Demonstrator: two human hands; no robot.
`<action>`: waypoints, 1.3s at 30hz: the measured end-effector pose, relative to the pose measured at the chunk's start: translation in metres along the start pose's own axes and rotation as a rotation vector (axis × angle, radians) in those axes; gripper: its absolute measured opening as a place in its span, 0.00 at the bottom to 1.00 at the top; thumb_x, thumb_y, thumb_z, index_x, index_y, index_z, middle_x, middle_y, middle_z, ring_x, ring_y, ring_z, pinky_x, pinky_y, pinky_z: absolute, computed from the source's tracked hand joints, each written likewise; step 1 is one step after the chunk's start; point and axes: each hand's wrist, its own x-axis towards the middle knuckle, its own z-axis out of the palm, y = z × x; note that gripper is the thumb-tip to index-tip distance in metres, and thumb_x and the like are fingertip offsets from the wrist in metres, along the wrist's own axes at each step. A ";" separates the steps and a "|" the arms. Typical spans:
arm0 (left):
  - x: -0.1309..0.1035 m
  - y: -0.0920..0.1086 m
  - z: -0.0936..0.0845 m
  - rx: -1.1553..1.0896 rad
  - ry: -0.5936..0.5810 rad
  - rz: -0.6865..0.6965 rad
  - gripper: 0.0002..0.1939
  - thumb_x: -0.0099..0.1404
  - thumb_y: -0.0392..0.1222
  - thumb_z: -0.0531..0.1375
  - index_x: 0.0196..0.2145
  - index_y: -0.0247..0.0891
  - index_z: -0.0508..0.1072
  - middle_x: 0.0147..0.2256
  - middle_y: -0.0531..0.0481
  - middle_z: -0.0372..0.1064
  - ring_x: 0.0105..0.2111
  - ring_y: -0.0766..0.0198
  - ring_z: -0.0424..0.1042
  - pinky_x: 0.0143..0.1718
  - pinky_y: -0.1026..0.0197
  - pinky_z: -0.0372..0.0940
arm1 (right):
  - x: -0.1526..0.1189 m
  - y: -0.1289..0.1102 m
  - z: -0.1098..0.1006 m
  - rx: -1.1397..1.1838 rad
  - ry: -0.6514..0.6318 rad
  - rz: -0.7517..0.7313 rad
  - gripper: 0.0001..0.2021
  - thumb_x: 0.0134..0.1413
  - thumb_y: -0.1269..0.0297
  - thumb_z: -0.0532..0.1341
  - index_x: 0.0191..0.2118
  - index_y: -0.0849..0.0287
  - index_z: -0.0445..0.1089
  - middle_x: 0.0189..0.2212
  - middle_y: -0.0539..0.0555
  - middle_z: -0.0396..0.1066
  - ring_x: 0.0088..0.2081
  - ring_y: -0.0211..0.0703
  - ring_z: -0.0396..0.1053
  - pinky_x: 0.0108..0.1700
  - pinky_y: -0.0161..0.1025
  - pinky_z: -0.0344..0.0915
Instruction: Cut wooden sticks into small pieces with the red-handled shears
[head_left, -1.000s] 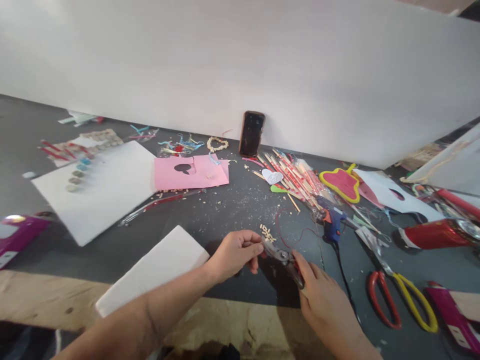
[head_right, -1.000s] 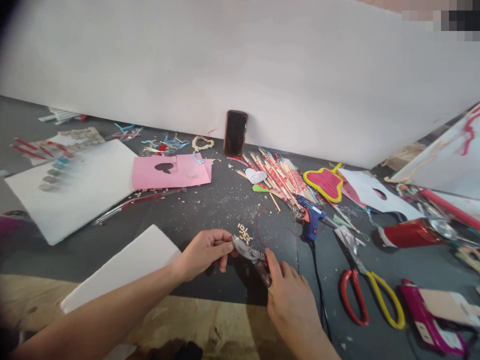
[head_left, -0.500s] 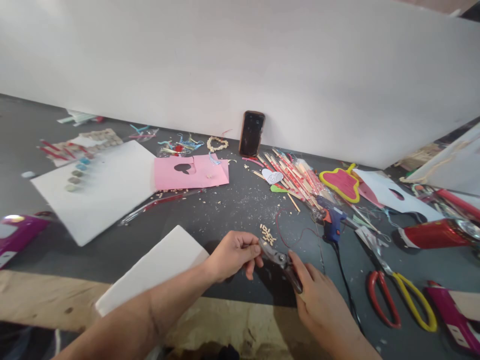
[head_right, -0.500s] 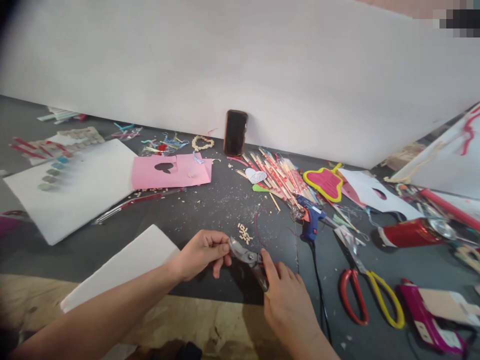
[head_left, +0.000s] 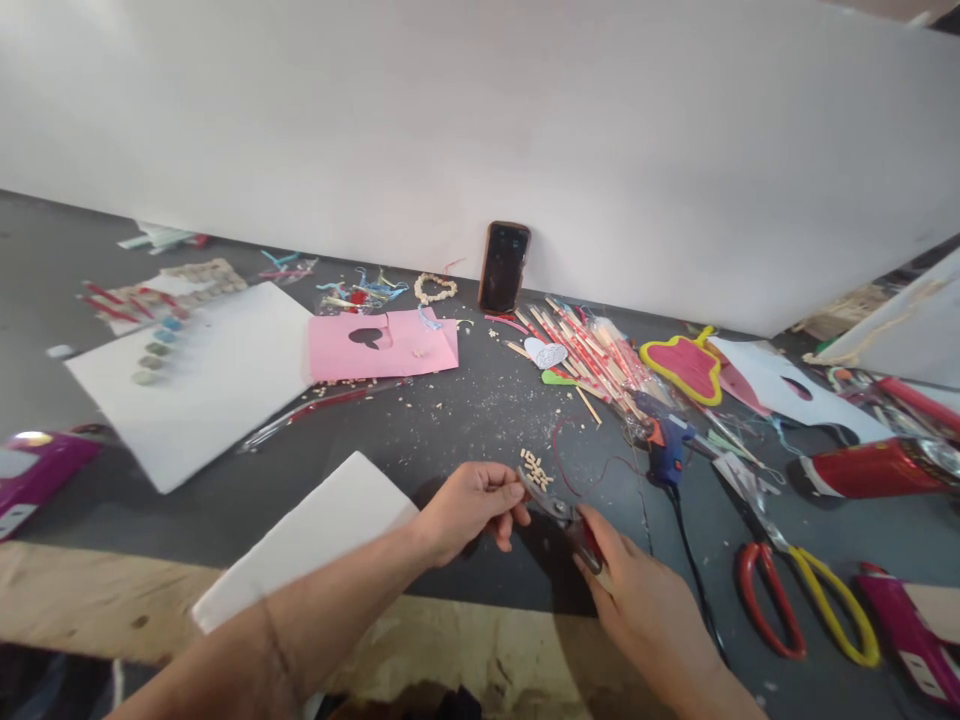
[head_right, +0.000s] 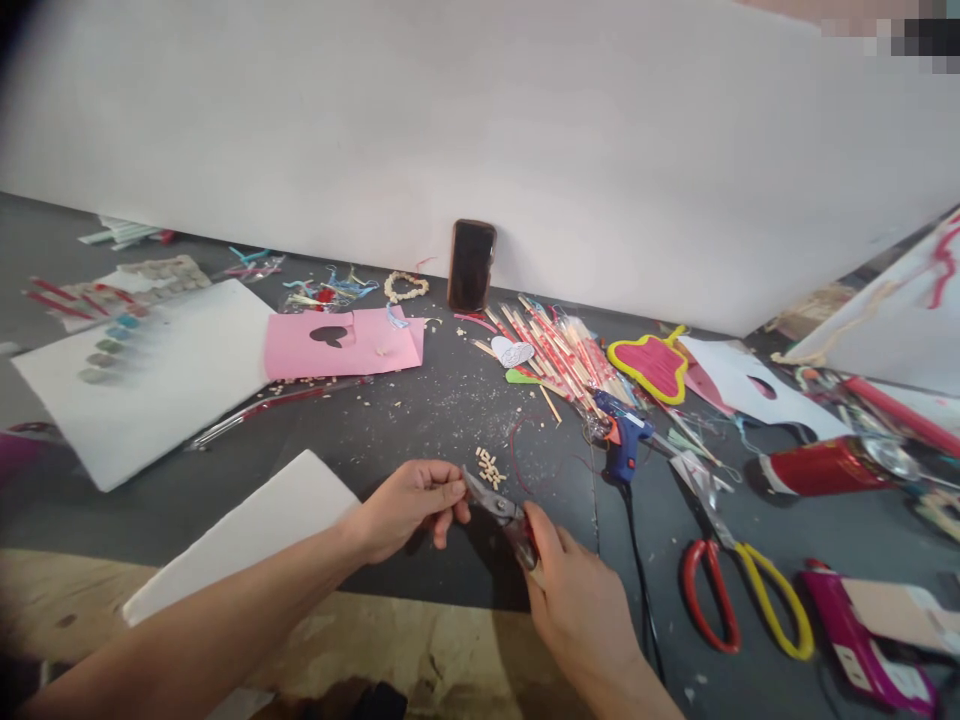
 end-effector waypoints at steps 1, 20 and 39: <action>0.000 0.001 0.000 0.002 0.010 0.003 0.15 0.56 0.50 0.59 0.27 0.32 0.68 0.23 0.51 0.69 0.14 0.76 0.62 0.17 0.70 0.58 | 0.003 0.004 -0.003 -0.004 0.031 0.017 0.22 0.55 0.60 0.50 0.56 0.54 0.55 0.43 0.56 0.72 0.37 0.47 0.72 0.32 0.39 0.66; 0.006 0.011 -0.004 -0.154 0.071 0.097 0.15 0.55 0.49 0.59 0.31 0.32 0.68 0.24 0.52 0.68 0.14 0.75 0.60 0.17 0.69 0.58 | 0.130 0.000 -0.079 -0.332 0.355 -0.355 0.15 0.59 0.63 0.48 0.46 0.60 0.67 0.43 0.56 0.69 0.45 0.46 0.63 0.50 0.42 0.57; 0.019 0.020 -0.015 -0.537 0.163 0.131 0.23 0.44 0.57 0.63 0.25 0.32 0.66 0.18 0.54 0.65 0.08 0.76 0.56 0.10 0.69 0.55 | 0.429 -0.152 -0.050 -0.698 0.235 -0.189 0.15 0.54 0.60 0.57 0.47 0.60 0.64 0.49 0.55 0.64 0.50 0.49 0.61 0.51 0.56 0.56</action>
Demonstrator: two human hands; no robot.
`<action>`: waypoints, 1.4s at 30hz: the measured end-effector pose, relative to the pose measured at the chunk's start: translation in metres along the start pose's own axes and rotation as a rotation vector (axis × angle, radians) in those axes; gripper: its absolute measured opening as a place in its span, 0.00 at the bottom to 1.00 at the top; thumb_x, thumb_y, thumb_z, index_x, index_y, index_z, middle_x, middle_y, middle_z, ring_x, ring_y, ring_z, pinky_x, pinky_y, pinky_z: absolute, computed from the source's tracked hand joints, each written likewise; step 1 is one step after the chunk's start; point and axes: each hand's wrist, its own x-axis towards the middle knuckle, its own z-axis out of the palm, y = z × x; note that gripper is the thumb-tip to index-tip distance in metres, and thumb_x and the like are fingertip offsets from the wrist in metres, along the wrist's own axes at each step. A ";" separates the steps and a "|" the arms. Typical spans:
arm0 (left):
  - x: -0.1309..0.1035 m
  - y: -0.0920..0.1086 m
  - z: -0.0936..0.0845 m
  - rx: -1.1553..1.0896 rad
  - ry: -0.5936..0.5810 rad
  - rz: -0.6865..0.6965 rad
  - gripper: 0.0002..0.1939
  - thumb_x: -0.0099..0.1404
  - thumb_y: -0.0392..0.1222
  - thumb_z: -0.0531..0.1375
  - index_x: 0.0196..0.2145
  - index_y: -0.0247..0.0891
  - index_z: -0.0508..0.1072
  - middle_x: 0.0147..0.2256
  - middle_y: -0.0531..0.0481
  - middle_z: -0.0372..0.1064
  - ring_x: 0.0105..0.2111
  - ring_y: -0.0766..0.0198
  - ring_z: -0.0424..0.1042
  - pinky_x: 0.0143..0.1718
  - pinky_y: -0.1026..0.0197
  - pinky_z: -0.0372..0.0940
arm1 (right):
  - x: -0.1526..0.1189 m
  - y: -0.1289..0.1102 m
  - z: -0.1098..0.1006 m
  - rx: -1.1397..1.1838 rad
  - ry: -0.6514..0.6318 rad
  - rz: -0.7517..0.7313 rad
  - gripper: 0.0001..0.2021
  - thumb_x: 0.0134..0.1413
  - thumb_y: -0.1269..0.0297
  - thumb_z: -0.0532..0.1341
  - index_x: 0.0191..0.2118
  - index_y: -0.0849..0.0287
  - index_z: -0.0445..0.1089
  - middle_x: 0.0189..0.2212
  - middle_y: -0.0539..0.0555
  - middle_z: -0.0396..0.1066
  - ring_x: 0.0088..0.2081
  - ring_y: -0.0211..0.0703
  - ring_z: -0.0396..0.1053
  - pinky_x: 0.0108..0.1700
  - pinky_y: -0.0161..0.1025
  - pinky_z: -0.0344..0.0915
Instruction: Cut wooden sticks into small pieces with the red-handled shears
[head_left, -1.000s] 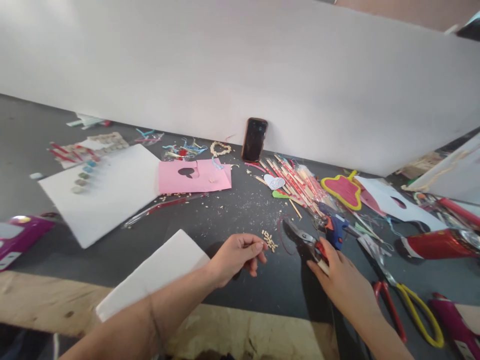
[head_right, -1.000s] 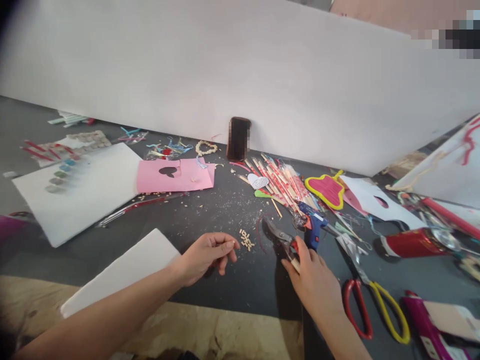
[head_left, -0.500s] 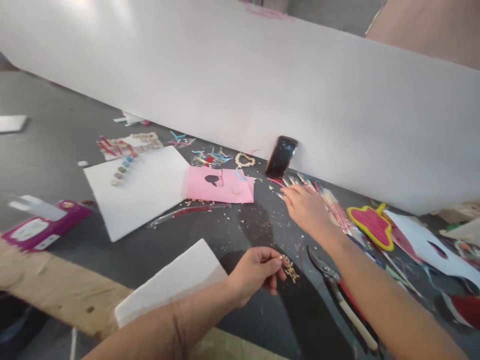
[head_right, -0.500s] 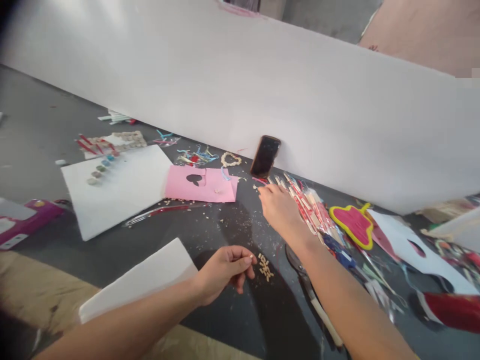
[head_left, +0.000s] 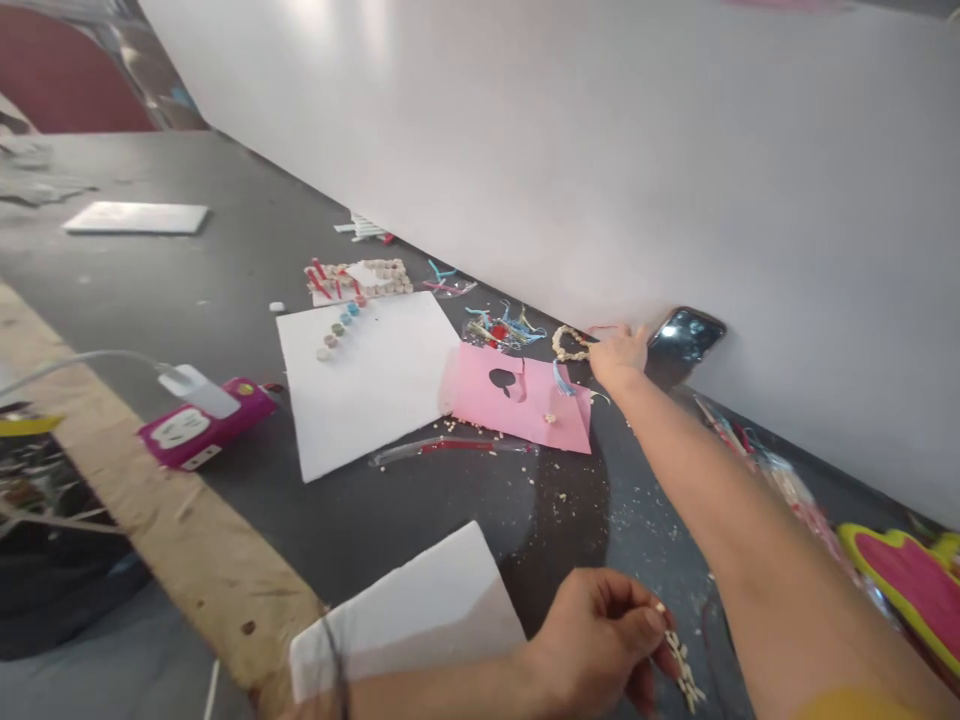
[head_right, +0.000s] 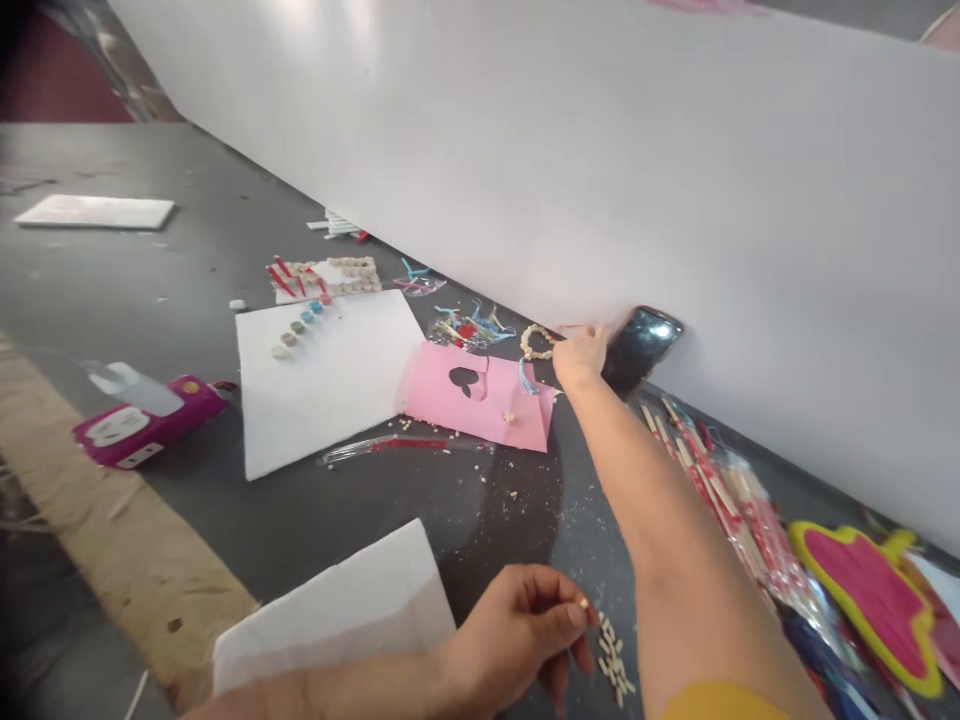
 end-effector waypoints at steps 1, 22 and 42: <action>0.001 0.001 0.000 -0.016 0.002 -0.013 0.23 0.43 0.58 0.63 0.24 0.33 0.66 0.17 0.54 0.65 0.08 0.76 0.55 0.10 0.69 0.55 | 0.003 -0.001 0.003 -0.006 -0.012 0.007 0.15 0.54 0.60 0.57 0.47 0.60 0.64 0.48 0.56 0.64 0.50 0.48 0.61 0.50 0.55 0.57; -0.010 0.002 -0.001 0.146 0.004 0.022 0.21 0.45 0.52 0.66 0.29 0.30 0.72 0.22 0.54 0.64 0.15 0.75 0.59 0.18 0.67 0.61 | -0.185 0.067 -0.074 0.475 0.164 -0.113 0.07 0.51 0.65 0.53 0.31 0.55 0.68 0.29 0.50 0.70 0.38 0.43 0.65 0.43 0.43 0.54; -0.029 -0.024 0.002 0.418 -0.241 -0.123 0.14 0.54 0.46 0.63 0.33 0.31 0.71 0.29 0.48 0.70 0.19 0.74 0.65 0.20 0.69 0.65 | -0.400 0.023 -0.006 1.810 0.029 0.333 0.06 0.53 0.60 0.57 0.33 0.57 0.66 0.30 0.49 0.68 0.32 0.37 0.66 0.36 0.34 0.63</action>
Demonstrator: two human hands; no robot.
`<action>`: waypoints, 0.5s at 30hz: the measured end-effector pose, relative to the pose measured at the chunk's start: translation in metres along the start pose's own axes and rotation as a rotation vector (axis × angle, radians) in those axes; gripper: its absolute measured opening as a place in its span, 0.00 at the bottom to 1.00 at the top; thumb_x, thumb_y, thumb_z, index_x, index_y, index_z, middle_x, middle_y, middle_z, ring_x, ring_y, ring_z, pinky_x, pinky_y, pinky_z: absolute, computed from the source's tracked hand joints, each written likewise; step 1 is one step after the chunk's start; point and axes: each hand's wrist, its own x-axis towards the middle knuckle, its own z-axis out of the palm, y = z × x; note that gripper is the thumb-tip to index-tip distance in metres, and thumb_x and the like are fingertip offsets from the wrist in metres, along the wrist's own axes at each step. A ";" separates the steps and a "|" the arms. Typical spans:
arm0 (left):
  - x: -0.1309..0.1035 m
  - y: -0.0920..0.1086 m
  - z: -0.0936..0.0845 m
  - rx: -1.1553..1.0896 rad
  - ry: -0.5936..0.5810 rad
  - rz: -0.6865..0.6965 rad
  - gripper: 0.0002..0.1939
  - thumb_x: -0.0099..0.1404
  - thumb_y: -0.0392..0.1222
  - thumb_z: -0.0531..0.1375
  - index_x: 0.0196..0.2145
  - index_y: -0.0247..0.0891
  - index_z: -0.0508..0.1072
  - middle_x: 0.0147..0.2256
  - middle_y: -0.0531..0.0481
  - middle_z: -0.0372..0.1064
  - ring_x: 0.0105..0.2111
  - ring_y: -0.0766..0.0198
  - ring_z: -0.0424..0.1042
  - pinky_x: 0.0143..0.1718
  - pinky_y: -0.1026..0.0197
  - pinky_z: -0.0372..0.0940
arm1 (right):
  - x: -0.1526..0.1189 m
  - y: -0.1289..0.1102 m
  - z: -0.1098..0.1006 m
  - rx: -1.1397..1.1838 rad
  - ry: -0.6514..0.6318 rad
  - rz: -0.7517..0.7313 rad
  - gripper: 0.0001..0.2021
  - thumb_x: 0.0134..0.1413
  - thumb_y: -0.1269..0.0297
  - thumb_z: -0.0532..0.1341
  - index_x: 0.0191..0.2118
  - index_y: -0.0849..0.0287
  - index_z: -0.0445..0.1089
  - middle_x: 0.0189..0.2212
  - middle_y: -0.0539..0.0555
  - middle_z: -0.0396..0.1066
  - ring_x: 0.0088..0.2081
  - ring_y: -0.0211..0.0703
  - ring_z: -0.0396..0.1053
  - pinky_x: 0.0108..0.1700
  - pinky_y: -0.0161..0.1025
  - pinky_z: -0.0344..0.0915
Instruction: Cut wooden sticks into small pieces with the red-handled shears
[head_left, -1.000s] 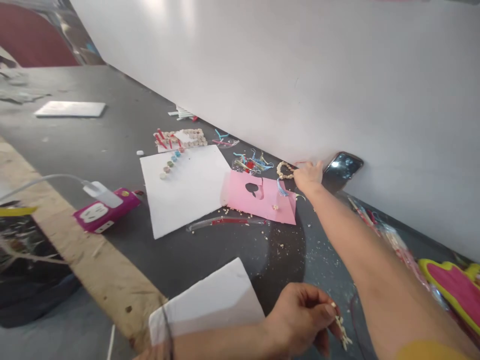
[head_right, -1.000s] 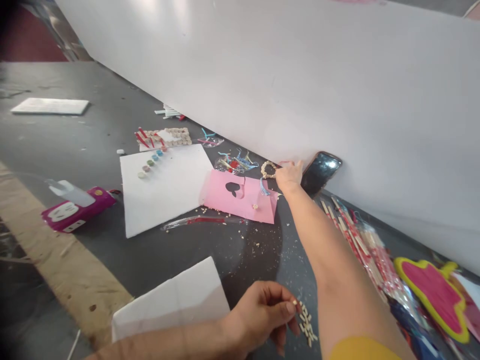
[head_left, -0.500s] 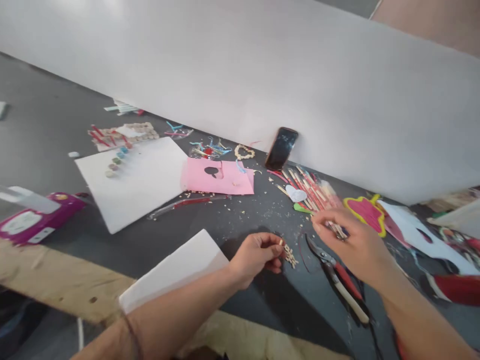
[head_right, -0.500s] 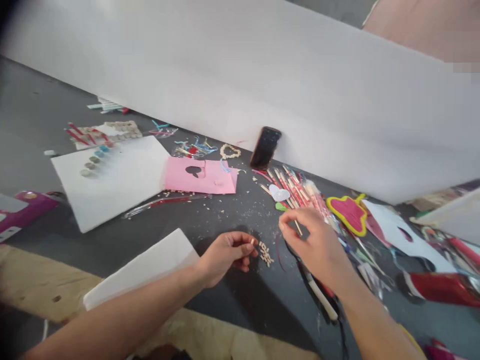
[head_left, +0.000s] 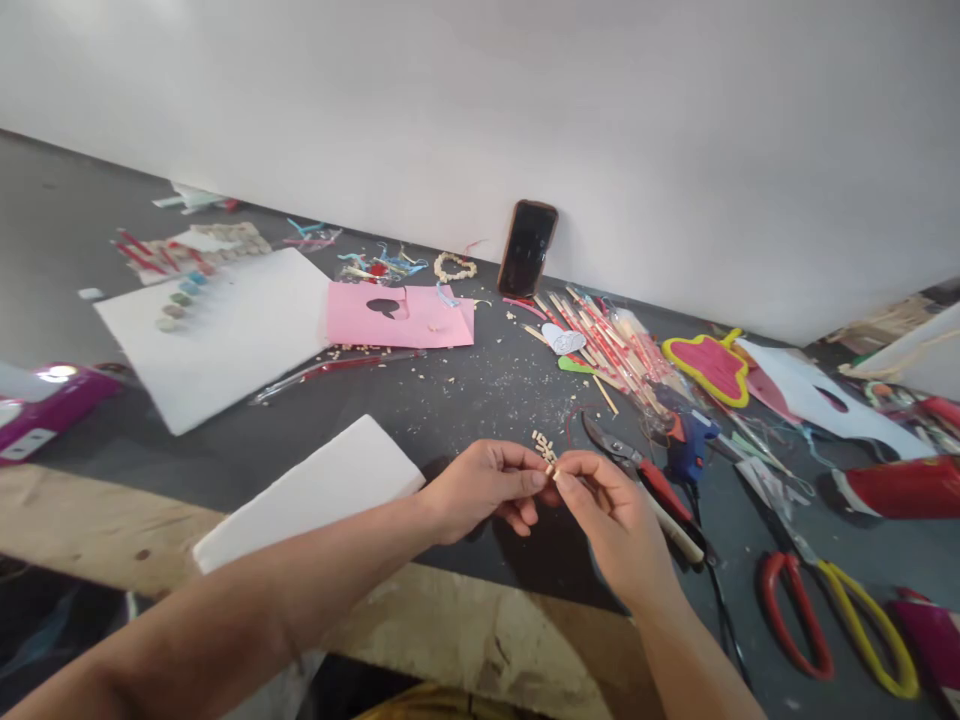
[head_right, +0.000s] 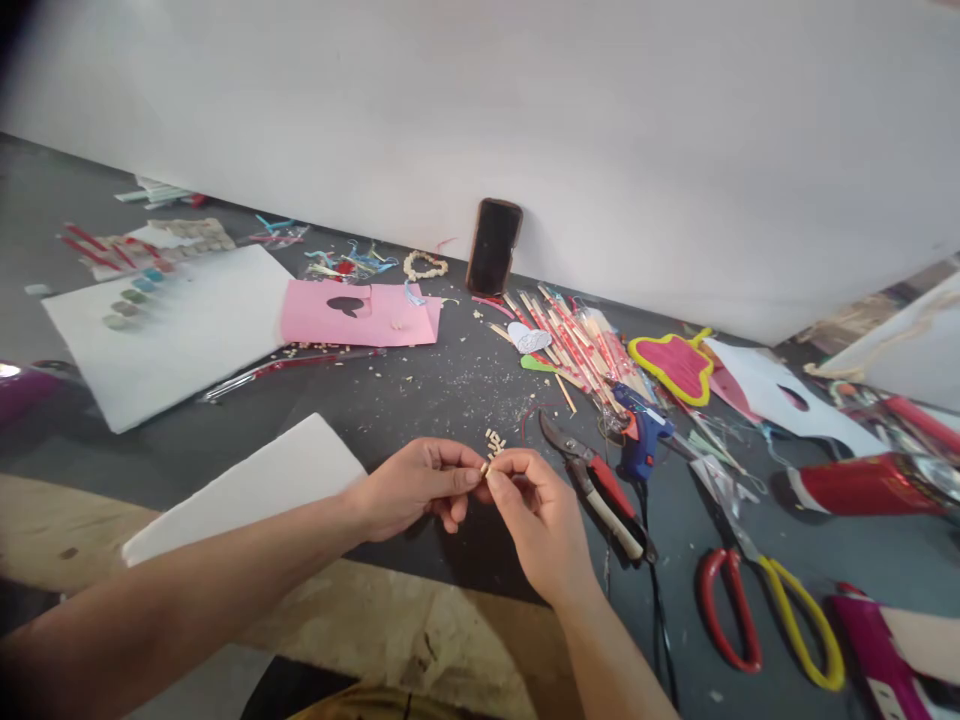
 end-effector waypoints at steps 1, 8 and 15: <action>-0.001 0.000 0.000 0.002 -0.006 0.000 0.14 0.54 0.45 0.63 0.33 0.31 0.71 0.29 0.48 0.70 0.19 0.74 0.65 0.20 0.69 0.64 | -0.001 -0.001 0.001 0.000 0.003 -0.002 0.06 0.53 0.60 0.57 0.33 0.57 0.66 0.29 0.49 0.68 0.31 0.37 0.66 0.35 0.34 0.63; -0.003 0.004 0.001 0.051 -0.012 0.011 0.14 0.54 0.46 0.63 0.32 0.31 0.71 0.28 0.48 0.70 0.19 0.74 0.66 0.21 0.69 0.65 | -0.001 0.001 0.004 0.015 -0.023 0.029 0.07 0.53 0.59 0.57 0.34 0.57 0.64 0.26 0.48 0.67 0.30 0.37 0.66 0.34 0.34 0.63; -0.006 0.011 0.006 0.242 0.025 0.049 0.11 0.57 0.44 0.59 0.27 0.32 0.71 0.19 0.54 0.66 0.17 0.73 0.65 0.21 0.69 0.63 | 0.000 0.001 0.002 0.094 -0.063 0.061 0.07 0.52 0.59 0.58 0.32 0.57 0.65 0.27 0.49 0.67 0.30 0.37 0.66 0.34 0.34 0.63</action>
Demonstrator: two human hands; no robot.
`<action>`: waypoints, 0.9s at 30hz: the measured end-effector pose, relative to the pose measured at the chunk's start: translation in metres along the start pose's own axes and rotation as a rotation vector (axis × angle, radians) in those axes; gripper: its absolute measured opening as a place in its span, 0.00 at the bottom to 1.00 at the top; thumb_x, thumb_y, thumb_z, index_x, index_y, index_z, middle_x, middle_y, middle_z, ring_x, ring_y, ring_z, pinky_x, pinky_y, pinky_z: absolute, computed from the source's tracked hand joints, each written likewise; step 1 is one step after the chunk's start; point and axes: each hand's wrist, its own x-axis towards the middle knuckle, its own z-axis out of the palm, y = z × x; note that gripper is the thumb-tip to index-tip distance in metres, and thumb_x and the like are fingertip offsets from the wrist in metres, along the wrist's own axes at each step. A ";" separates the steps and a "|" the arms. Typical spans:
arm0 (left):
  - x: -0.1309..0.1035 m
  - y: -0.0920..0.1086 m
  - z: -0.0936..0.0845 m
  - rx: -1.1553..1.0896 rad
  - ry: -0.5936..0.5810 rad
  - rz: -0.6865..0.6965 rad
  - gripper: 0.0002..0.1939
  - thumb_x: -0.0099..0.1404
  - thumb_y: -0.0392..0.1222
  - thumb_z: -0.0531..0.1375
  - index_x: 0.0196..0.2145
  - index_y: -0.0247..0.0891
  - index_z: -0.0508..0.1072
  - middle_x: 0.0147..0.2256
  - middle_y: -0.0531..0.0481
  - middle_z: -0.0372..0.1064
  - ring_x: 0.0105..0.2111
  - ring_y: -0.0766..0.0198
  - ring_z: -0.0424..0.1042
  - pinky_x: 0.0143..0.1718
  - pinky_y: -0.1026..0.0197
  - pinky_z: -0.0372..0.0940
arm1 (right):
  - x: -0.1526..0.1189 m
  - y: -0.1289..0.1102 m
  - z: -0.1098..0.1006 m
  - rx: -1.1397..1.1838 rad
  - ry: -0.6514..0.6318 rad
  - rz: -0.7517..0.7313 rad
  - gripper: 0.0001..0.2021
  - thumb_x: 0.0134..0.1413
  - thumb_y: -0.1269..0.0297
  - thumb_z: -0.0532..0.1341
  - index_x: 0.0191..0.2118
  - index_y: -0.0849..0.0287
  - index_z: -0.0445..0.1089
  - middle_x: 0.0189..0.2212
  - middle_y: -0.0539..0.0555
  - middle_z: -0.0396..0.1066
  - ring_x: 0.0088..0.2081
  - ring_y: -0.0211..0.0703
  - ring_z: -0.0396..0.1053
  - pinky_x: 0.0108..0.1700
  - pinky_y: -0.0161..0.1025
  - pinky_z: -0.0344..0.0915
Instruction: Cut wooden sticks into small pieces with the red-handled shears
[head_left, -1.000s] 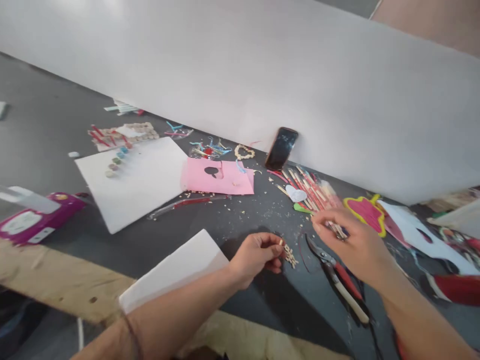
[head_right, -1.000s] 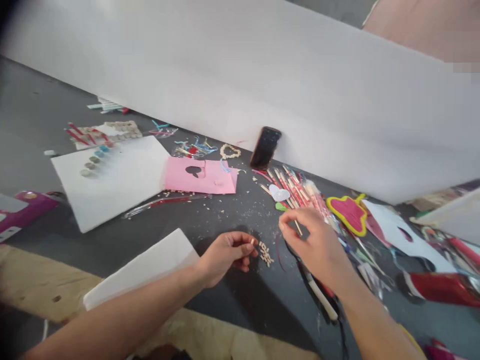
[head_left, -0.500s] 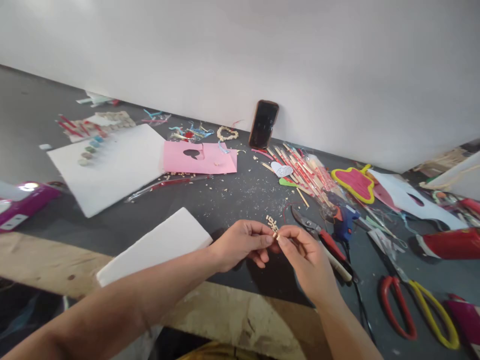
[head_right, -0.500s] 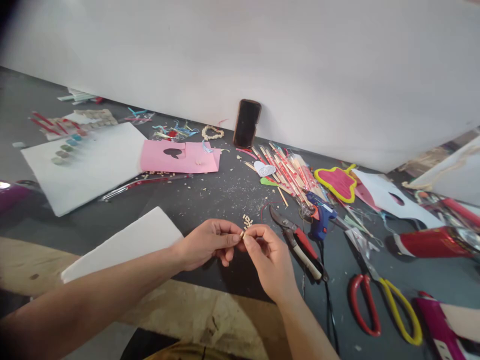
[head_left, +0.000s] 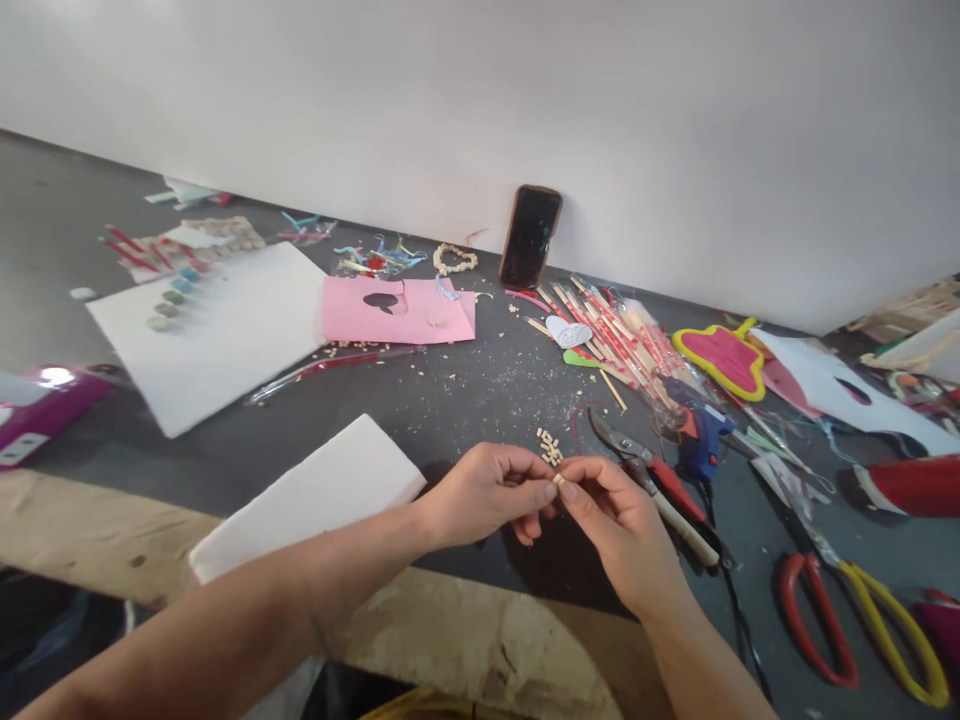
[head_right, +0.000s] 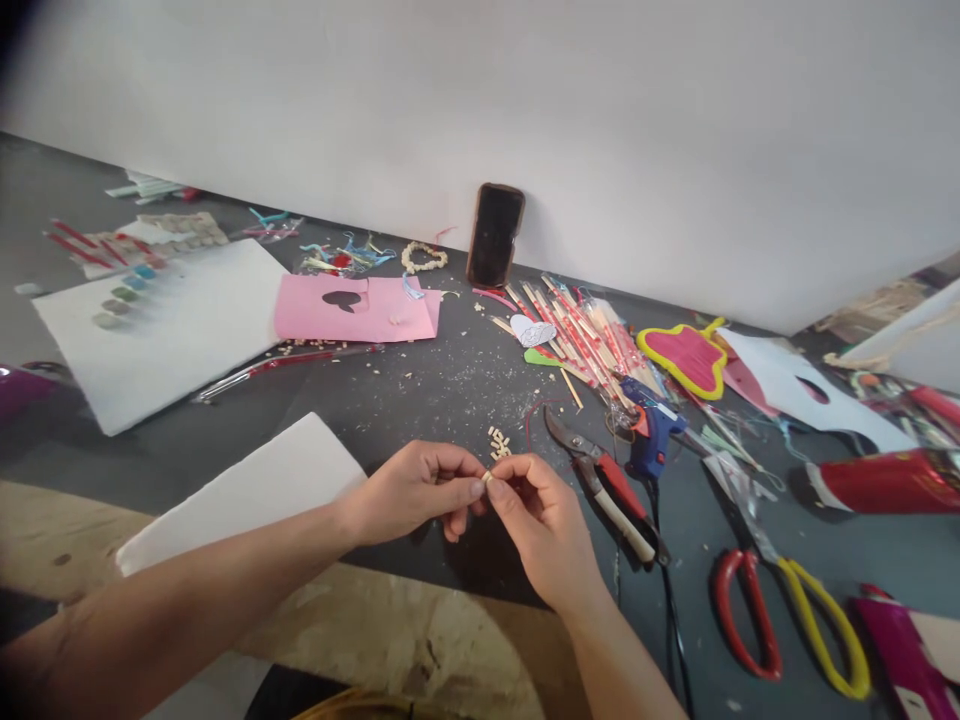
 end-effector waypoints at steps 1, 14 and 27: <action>0.000 0.001 0.000 0.026 0.009 0.001 0.11 0.57 0.44 0.59 0.27 0.32 0.71 0.18 0.54 0.65 0.17 0.73 0.65 0.21 0.69 0.62 | 0.000 0.000 0.000 -0.004 -0.002 0.003 0.07 0.52 0.59 0.58 0.32 0.57 0.65 0.27 0.49 0.67 0.30 0.37 0.65 0.34 0.34 0.63; 0.000 0.000 -0.002 -0.021 -0.035 -0.077 0.12 0.56 0.45 0.59 0.24 0.32 0.70 0.17 0.54 0.66 0.15 0.74 0.64 0.19 0.70 0.63 | -0.001 0.002 -0.004 -0.200 0.025 -0.081 0.07 0.52 0.61 0.58 0.35 0.55 0.70 0.33 0.51 0.71 0.35 0.39 0.68 0.37 0.35 0.64; 0.004 -0.008 -0.006 -0.243 -0.118 -0.194 0.11 0.57 0.43 0.59 0.29 0.30 0.73 0.24 0.48 0.71 0.17 0.72 0.66 0.18 0.68 0.66 | 0.001 0.004 -0.008 0.004 -0.072 0.100 0.06 0.52 0.61 0.59 0.33 0.57 0.69 0.26 0.48 0.70 0.30 0.35 0.65 0.34 0.33 0.61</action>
